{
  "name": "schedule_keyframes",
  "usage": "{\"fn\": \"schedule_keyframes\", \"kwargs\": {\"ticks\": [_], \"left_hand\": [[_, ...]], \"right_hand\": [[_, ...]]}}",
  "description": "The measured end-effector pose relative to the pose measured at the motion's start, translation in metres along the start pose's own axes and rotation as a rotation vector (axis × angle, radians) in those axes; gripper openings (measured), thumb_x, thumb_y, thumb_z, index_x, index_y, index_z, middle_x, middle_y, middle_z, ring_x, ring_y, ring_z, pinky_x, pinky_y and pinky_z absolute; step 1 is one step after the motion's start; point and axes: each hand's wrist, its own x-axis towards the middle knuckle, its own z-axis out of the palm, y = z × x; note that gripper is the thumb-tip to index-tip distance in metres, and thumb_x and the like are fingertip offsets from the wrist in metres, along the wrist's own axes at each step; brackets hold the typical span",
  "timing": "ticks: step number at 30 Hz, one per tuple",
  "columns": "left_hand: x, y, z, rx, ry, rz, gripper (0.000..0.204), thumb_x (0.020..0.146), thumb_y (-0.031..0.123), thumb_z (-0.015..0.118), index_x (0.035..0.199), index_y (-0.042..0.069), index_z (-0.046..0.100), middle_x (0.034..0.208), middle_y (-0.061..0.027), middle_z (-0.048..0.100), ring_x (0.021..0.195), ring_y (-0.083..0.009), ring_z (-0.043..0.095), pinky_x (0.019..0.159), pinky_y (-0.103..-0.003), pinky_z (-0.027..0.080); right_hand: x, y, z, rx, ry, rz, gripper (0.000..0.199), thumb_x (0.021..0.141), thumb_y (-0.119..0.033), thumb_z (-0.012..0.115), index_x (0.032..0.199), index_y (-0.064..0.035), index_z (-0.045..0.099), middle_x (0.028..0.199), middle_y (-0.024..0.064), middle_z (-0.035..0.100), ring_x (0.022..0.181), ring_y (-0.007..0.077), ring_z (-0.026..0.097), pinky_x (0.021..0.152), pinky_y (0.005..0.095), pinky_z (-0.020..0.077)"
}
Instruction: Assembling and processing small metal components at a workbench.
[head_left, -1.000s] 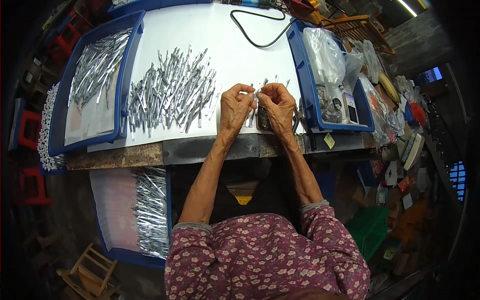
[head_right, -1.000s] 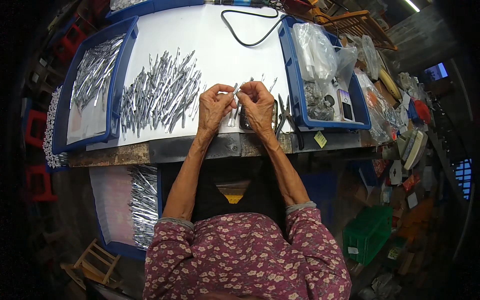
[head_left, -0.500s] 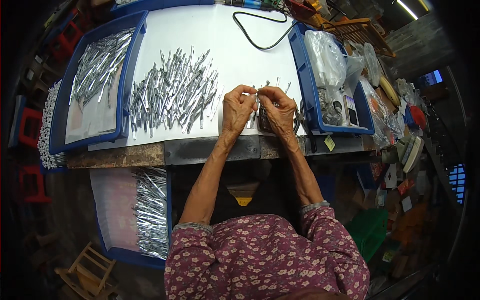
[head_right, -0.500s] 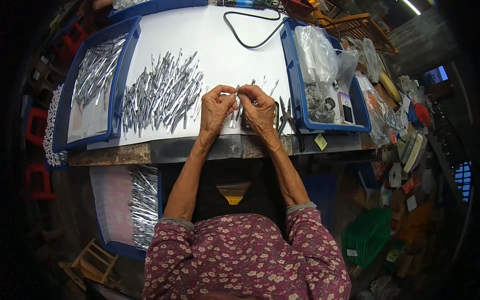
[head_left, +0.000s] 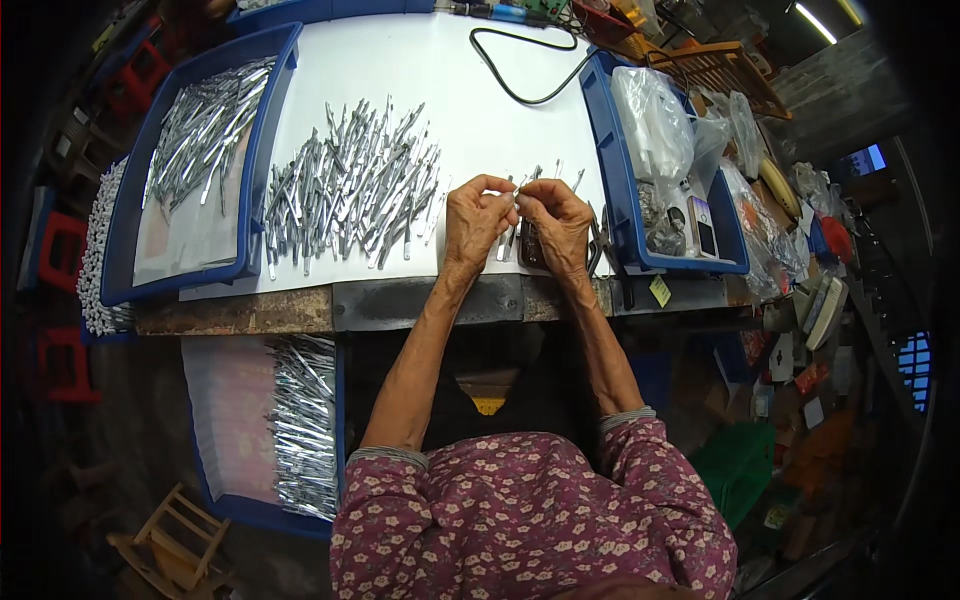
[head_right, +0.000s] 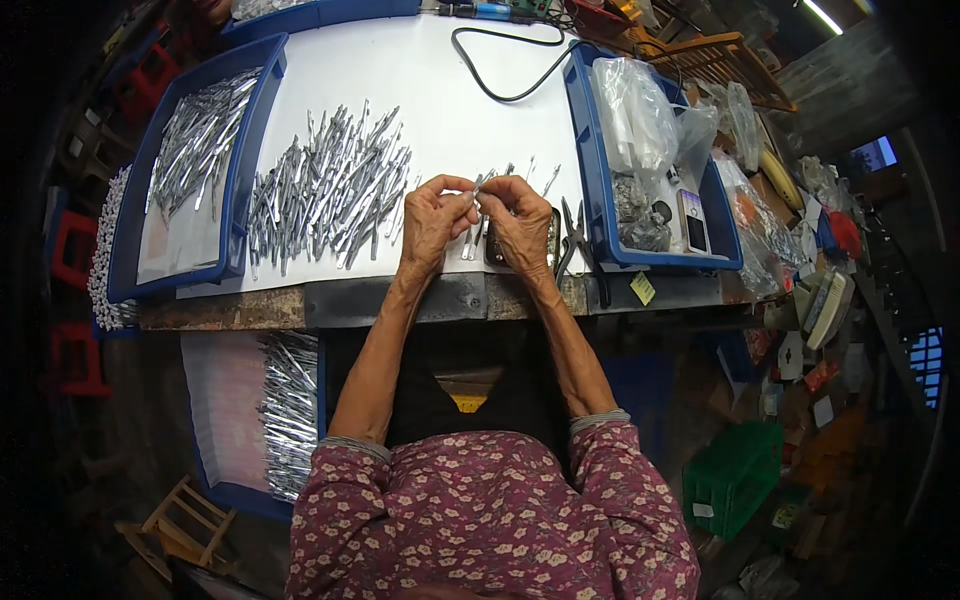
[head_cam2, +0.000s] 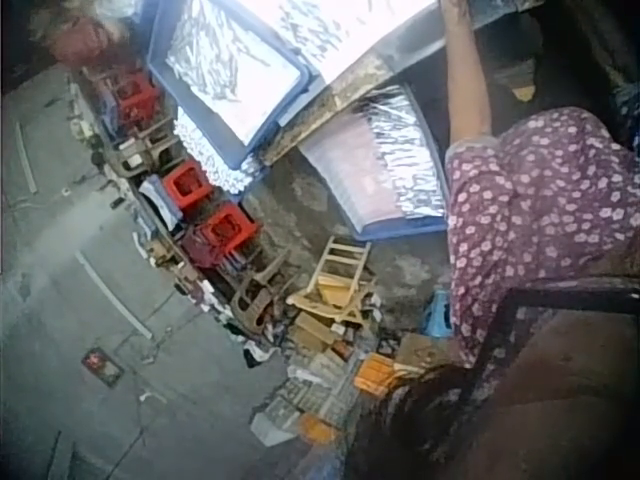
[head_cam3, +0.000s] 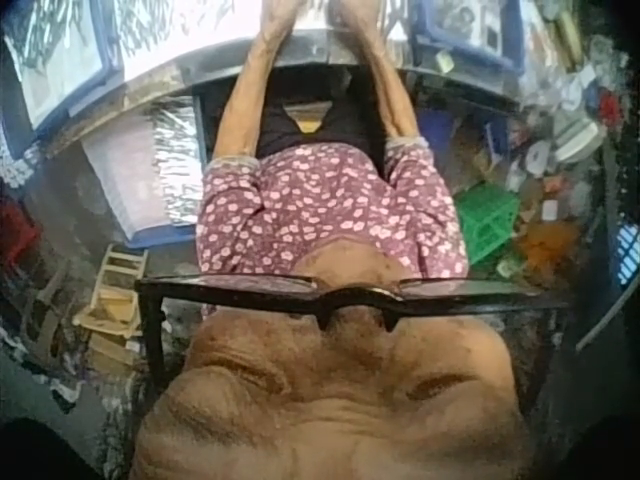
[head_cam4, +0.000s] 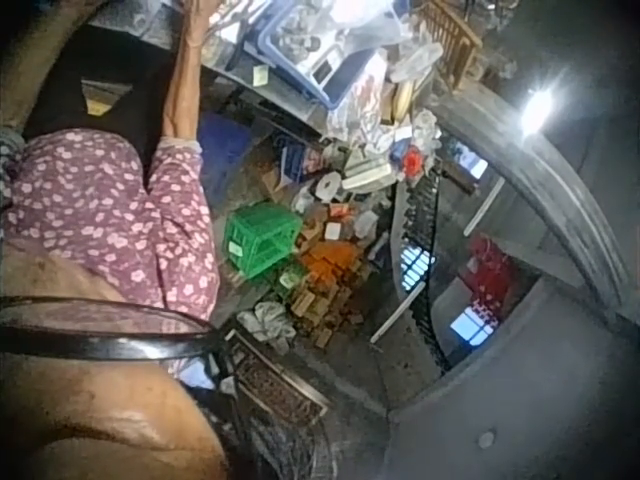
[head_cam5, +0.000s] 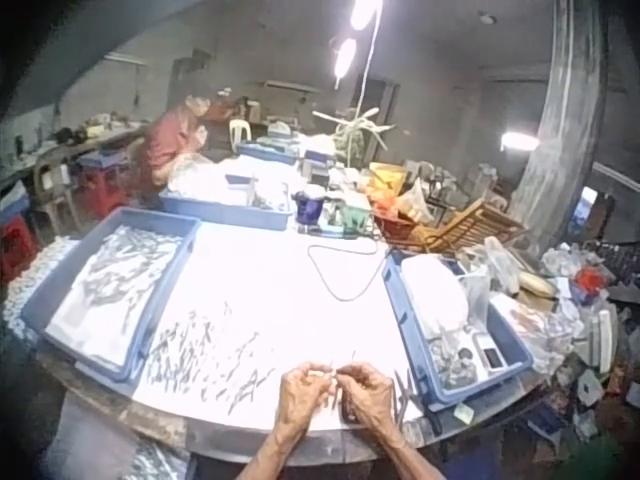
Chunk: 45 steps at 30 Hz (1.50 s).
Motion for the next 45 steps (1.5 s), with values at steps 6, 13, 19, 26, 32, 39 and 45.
{"fn": "schedule_keyframes", "kwargs": {"ticks": [6, 13, 19, 26, 32, 39, 45], "left_hand": [[0.000, 0.002, -0.005, -0.027, -0.040, -0.039, 0.012, 0.080, 0.002, 0.055, 0.089, -0.006, 0.054, 0.060, -0.0059, 0.056, 0.044, -0.0024, 0.040, 0.037, -0.013, 0.026], [0.002, 0.006, -0.007, -0.141, -0.121, -0.074, 0.013, 0.080, 0.003, 0.055, 0.089, -0.006, 0.054, 0.059, -0.0051, 0.055, 0.044, -0.0020, 0.040, 0.037, -0.013, 0.026], [-0.001, 0.000, 0.006, 0.266, 0.114, 0.162, 0.009, 0.080, 0.003, 0.051, 0.083, -0.003, 0.057, 0.054, -0.0010, 0.053, 0.045, -0.0029, 0.043, 0.041, -0.018, 0.034], [0.001, -0.003, 0.001, 0.274, 0.136, 0.175, 0.012, 0.080, 0.003, 0.051, 0.088, -0.005, 0.057, 0.059, -0.0016, 0.056, 0.053, -0.0037, 0.050, 0.048, -0.016, 0.039], [-0.003, 0.006, 0.007, 0.060, 0.120, 0.111, 0.012, 0.081, 0.003, 0.053, 0.089, -0.006, 0.056, 0.061, -0.0029, 0.056, 0.048, -0.0018, 0.044, 0.045, -0.014, 0.035], [0.000, 0.003, 0.001, 0.015, 0.072, 0.115, 0.014, 0.080, 0.002, 0.053, 0.091, -0.007, 0.054, 0.060, -0.0035, 0.055, 0.044, -0.0003, 0.037, 0.039, -0.013, 0.026], [-0.001, 0.006, 0.001, -0.021, 0.105, 0.115, 0.015, 0.080, 0.002, 0.052, 0.092, -0.007, 0.054, 0.060, -0.0037, 0.054, 0.044, -0.0008, 0.036, 0.039, -0.014, 0.025]], "right_hand": [[0.002, -0.005, -0.003, 0.150, -0.031, 0.092, 0.010, 0.077, -0.003, 0.061, 0.086, 0.0014, 0.060, 0.076, 0.0053, 0.063, 0.069, 0.0101, 0.059, 0.062, 0.0209, 0.0486], [0.010, 0.007, -0.010, 0.401, -0.064, 0.161, 0.021, 0.073, -0.002, 0.066, 0.088, 0.0016, 0.053, 0.077, 0.0066, 0.061, 0.068, 0.0099, 0.059, 0.062, 0.0201, 0.0485], [0.006, -0.002, 0.007, 0.319, 0.027, 0.142, 0.025, 0.074, -0.002, 0.065, 0.093, 0.0020, 0.049, 0.078, 0.0075, 0.062, 0.070, 0.0105, 0.059, 0.066, 0.0205, 0.0488], [0.002, 0.002, 0.024, 0.007, 0.117, 0.030, 0.023, 0.083, -0.009, 0.053, 0.099, 0.0062, 0.047, 0.072, 0.0070, 0.058, 0.065, 0.0104, 0.055, 0.060, 0.0216, 0.0454], [0.006, -0.004, 0.015, 0.145, 0.036, 0.124, 0.032, 0.084, -0.018, 0.054, 0.103, 0.0070, 0.046, 0.074, 0.0074, 0.057, 0.066, 0.0117, 0.055, 0.060, 0.0231, 0.0459], [0.006, -0.003, 0.018, 0.147, 0.020, 0.075, 0.029, 0.088, -0.021, 0.049, 0.100, 0.0058, 0.046, 0.068, 0.0065, 0.055, 0.060, 0.0108, 0.053, 0.055, 0.0225, 0.0447], [0.005, -0.002, 0.030, 0.077, 0.062, -0.016, 0.028, 0.091, -0.020, 0.045, 0.101, 0.0058, 0.048, 0.068, 0.0059, 0.056, 0.060, 0.0074, 0.052, 0.053, 0.0199, 0.0432]]}}
